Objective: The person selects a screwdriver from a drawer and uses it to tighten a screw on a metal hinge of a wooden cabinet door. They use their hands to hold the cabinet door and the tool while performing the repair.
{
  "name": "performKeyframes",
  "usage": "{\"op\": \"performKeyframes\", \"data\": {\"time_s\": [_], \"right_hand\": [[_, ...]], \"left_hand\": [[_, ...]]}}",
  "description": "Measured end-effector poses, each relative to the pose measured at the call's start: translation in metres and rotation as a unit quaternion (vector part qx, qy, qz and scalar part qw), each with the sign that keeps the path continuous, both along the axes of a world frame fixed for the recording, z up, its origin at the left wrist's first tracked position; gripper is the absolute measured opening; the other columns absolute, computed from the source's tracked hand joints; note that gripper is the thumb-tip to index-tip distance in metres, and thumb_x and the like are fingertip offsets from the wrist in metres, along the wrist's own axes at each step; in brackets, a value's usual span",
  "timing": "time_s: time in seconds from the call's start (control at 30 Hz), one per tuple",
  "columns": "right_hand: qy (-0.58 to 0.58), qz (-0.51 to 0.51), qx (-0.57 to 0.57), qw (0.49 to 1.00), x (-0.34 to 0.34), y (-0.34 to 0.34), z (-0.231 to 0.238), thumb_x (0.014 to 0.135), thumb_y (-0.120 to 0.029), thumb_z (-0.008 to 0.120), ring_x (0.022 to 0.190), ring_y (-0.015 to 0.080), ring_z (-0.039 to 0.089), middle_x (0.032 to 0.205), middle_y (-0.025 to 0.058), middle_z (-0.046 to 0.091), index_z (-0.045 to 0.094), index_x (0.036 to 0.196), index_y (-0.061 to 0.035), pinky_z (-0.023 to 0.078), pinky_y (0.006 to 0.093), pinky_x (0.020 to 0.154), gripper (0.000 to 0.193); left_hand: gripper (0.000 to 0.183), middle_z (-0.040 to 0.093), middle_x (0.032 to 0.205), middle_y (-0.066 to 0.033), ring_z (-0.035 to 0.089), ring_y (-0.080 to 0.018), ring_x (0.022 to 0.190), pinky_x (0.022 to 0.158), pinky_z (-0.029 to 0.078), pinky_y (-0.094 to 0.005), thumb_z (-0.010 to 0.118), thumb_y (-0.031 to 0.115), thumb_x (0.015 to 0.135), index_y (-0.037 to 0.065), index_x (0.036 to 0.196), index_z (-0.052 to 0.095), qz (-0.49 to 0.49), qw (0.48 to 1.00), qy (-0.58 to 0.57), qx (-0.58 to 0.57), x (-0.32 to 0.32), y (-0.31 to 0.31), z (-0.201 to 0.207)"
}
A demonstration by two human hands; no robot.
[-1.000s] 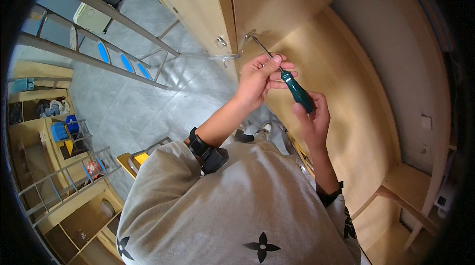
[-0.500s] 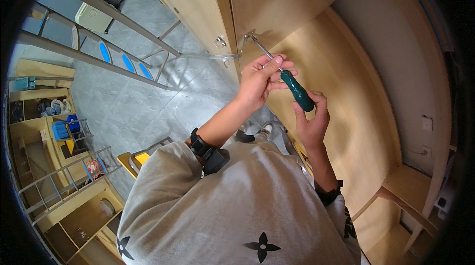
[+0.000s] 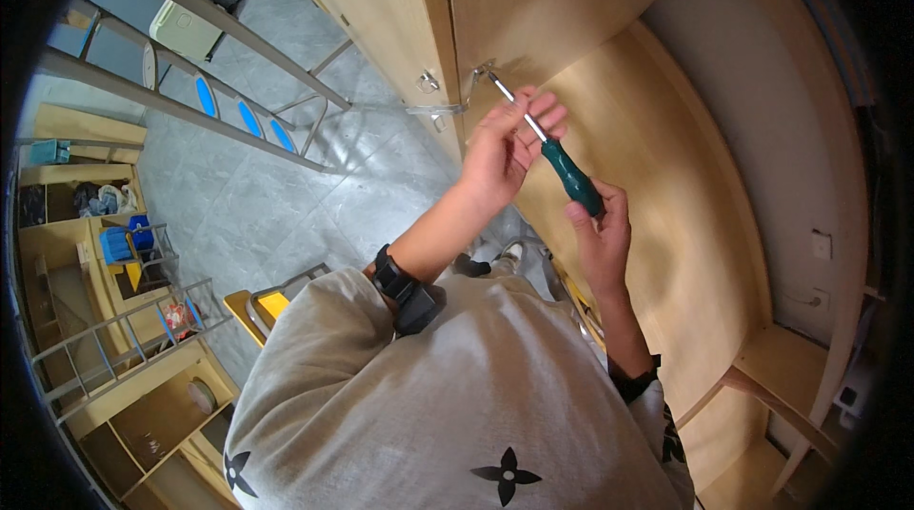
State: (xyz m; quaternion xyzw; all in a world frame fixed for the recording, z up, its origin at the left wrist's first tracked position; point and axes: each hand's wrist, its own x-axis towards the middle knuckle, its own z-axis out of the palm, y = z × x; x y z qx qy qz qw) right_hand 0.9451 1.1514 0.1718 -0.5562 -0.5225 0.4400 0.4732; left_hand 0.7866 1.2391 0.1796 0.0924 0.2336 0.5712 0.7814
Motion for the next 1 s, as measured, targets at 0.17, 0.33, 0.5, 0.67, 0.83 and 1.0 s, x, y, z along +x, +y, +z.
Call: {"op": "performKeyframes", "data": {"time_s": [0.17, 0.33, 0.5, 0.67, 0.83, 1.0], "right_hand": [[-0.112, -0.052, 0.138, 0.983, -0.007, -0.001, -0.001, 0.079, -0.005, 0.065, 0.086, 0.0168, 0.052, 0.099, 0.0115, 0.052, 0.044, 0.107, -0.0003, 0.043, 0.0274, 0.071, 0.035], [0.008, -0.031, 0.028, 0.999, -0.006, -0.003, 0.005, 0.082, -0.001, 0.063, 0.088, 0.0106, 0.049, 0.1, 0.0056, 0.05, 0.041, 0.112, -0.0012, 0.04, 0.0224, 0.078, 0.037], [0.043, -0.021, -0.005, 0.999, -0.006, 0.0, 0.005, 0.081, -0.003, 0.065, 0.088, 0.0096, 0.048, 0.097, 0.0041, 0.05, 0.042, 0.113, -0.0006, 0.04, 0.0211, 0.078, 0.04], [0.03, -0.043, 0.021, 0.998, -0.008, -0.002, 0.006, 0.08, -0.005, 0.066, 0.085, 0.0094, 0.051, 0.098, 0.0041, 0.052, 0.046, 0.111, 0.0001, 0.043, 0.0211, 0.072, 0.037], [0.297, 0.024, -0.146, 0.943, -0.005, 0.003, 0.016, 0.089, -0.02, 0.057, 0.063, 0.0082, 0.047, 0.079, 0.0036, 0.055, 0.052, 0.103, -0.0006, 0.037, 0.0206, 0.056, 0.025], [0.213, 0.006, -0.177, 0.961, -0.011, 0.008, 0.026, 0.09, -0.022, 0.056, 0.058, 0.0112, 0.048, 0.075, 0.0047, 0.053, 0.054, 0.098, -0.0017, 0.039, 0.0213, 0.057, 0.022]], "left_hand": [[0.021, 0.061, 0.107, -0.0045, 0.052, -0.0223, 0.113, 0.094, 0.045, -0.0399, 0.055, 0.022, 0.09, 0.008, 0.104, 0.054, 0.082, 0.976, -0.186, -0.081, 0.005, 0.007, 0.002], [0.021, 0.062, 0.101, -0.0021, 0.06, -0.0138, 0.09, 0.075, 0.05, -0.0286, 0.055, 0.021, 0.09, 0.007, 0.106, 0.054, 0.115, 0.922, -0.368, -0.042, 0.004, 0.021, -0.015], [0.017, 0.062, 0.097, -0.0029, 0.058, -0.0103, 0.076, 0.064, 0.048, -0.0232, 0.054, 0.019, 0.091, 0.004, 0.099, 0.055, 0.134, 0.913, -0.381, -0.057, 0.006, 0.026, -0.018], [0.011, 0.057, 0.083, -0.0031, 0.049, -0.0091, 0.064, 0.056, 0.042, -0.0221, 0.051, 0.013, 0.092, 0.003, 0.096, 0.054, 0.143, 0.911, -0.386, -0.036, 0.007, 0.027, -0.016], [0.009, 0.055, 0.079, -0.0035, 0.045, -0.0092, 0.062, 0.052, 0.039, -0.0218, 0.051, 0.01, 0.091, 0.002, 0.094, 0.053, 0.146, 0.9, -0.409, -0.04, 0.006, 0.029, -0.019], [0.009, 0.06, 0.085, -0.0041, 0.047, -0.0092, 0.063, 0.052, 0.038, -0.0206, 0.052, 0.011, 0.091, 0.003, 0.094, 0.055, 0.121, 0.882, -0.453, -0.049, 0.003, 0.029, -0.015]]}}
